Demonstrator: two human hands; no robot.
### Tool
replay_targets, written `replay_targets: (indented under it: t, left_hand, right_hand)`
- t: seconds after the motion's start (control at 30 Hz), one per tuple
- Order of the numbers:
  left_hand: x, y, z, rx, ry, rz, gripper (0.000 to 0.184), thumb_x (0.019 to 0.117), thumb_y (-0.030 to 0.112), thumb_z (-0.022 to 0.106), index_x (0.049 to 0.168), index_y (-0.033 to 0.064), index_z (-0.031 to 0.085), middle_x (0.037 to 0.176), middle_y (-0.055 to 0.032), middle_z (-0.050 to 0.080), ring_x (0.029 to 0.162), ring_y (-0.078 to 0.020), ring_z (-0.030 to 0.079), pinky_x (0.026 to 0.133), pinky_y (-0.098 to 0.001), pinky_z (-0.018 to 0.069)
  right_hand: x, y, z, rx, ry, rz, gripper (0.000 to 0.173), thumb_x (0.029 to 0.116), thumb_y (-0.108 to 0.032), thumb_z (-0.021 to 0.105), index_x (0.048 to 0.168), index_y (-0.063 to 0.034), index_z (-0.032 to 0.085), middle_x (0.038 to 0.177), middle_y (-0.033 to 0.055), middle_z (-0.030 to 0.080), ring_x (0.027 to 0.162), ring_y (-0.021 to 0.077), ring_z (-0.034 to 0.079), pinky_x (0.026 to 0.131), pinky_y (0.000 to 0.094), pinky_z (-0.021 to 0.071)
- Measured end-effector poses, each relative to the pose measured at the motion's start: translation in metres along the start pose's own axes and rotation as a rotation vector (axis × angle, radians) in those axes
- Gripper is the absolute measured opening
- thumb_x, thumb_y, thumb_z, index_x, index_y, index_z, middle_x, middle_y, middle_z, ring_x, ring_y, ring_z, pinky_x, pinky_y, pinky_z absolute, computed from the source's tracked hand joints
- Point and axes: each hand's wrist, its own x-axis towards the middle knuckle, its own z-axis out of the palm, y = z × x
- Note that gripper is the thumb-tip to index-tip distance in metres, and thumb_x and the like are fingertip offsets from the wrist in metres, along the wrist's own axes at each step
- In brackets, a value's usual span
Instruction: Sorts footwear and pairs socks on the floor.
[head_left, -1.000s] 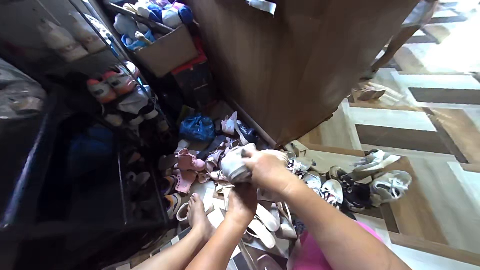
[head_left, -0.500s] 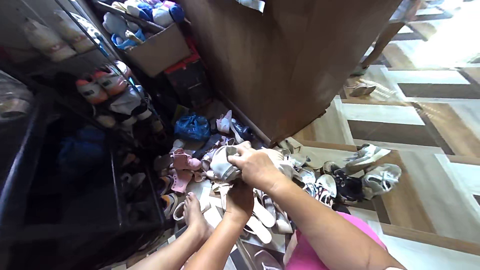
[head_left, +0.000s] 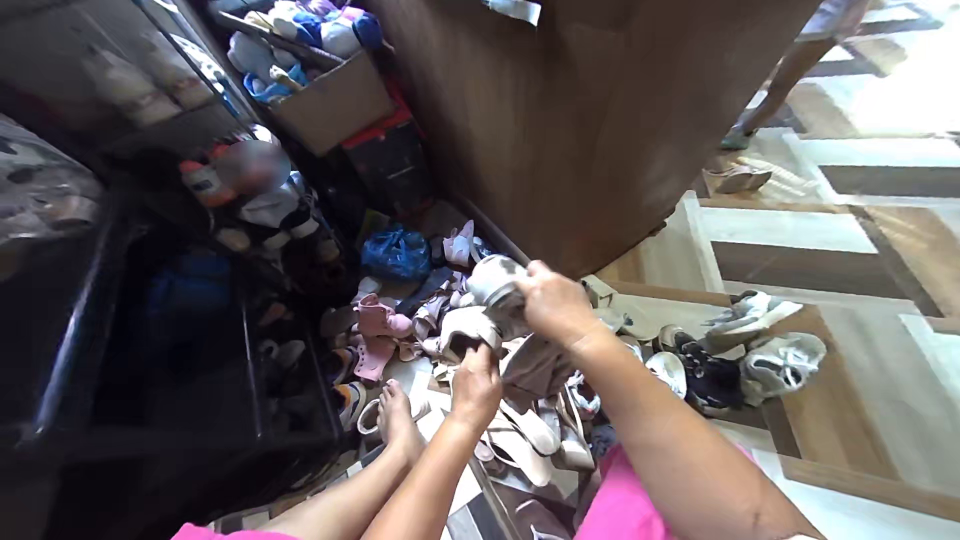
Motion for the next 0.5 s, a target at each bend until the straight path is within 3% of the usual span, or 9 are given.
replay_targets:
  t: [0.03,0.1,0.2,0.33,0.4,0.5]
  left_hand:
    - [0.004,-0.004,-0.003,-0.125,-0.005,-0.018,0.036,0.1079,0.013,0.041,0.129,-0.009,0.06,0.117,-0.0267,0.066,0.104,-0.0346,0.069,0.095,-0.049,0.0549]
    - [0.007,-0.002,-0.008,-0.428,-0.048,-0.085,0.037,0.1118,0.018,0.035,0.13,-0.0073,0.054,0.107,-0.0197,0.068,0.082,-0.0233,0.072,0.071,-0.0393,0.0603]
    - [0.003,0.014,-0.012,-0.843,-0.119,-0.181,0.031,0.1132,0.021,0.031,0.127,-0.0007,0.047,0.095,-0.0115,0.069,0.063,-0.0151,0.069,0.051,-0.0278,0.0566]
    - [-0.002,0.016,-0.014,-1.083,-0.091,-0.238,0.028,0.1134,0.018,0.026,0.124,0.0017,0.047,0.083,-0.0106,0.069,0.06,-0.0172,0.069,0.048,-0.0272,0.0563]
    - [-0.003,0.019,-0.016,-1.117,-0.038,-0.283,0.027,0.1125,0.012,0.025,0.119,0.0005,0.049,0.079,-0.0112,0.069,0.057,-0.0183,0.068,0.047,-0.0279,0.055]
    - [-0.003,0.019,-0.018,-1.125,-0.063,-0.251,0.027,0.1133,0.017,0.026,0.121,0.0009,0.046,0.077,-0.0101,0.067,0.053,-0.017,0.066,0.046,-0.0272,0.056]
  right_hand:
    - [0.002,0.01,-0.003,0.005,0.091,0.043,0.025,0.0887,0.004,0.068,0.113,-0.0002,0.073,0.12,0.0267,0.063,0.098,0.0465,0.067,0.077,0.0636,0.0544]
    - [0.003,0.023,-0.003,0.078,0.328,0.069,0.019,0.0861,-0.001,0.074,0.102,0.0082,0.069,0.112,0.0277,0.063,0.092,0.0449,0.067,0.074,0.0616,0.0554]
    - [0.001,0.018,0.015,0.202,0.506,-0.036,0.033,0.0815,-0.009,0.082,0.105,0.0087,0.068,0.11,0.0285,0.063,0.088,0.043,0.069,0.074,0.0587,0.0575]
    - [-0.004,0.0,0.045,0.156,0.434,-0.241,0.033,0.0768,-0.005,0.081,0.109,0.0004,0.075,0.104,0.0262,0.064,0.081,0.0405,0.069,0.065,0.0552,0.0585]
    - [-0.006,-0.005,0.052,0.153,0.35,-0.32,0.034,0.0786,-0.003,0.076,0.113,-0.0058,0.076,0.102,0.0234,0.066,0.079,0.0385,0.07,0.063,0.0544,0.0577]
    - [0.002,0.003,0.04,0.18,0.39,-0.263,0.038,0.0824,0.003,0.073,0.119,-0.005,0.075,0.103,0.0241,0.067,0.083,0.0401,0.069,0.065,0.0565,0.0566]
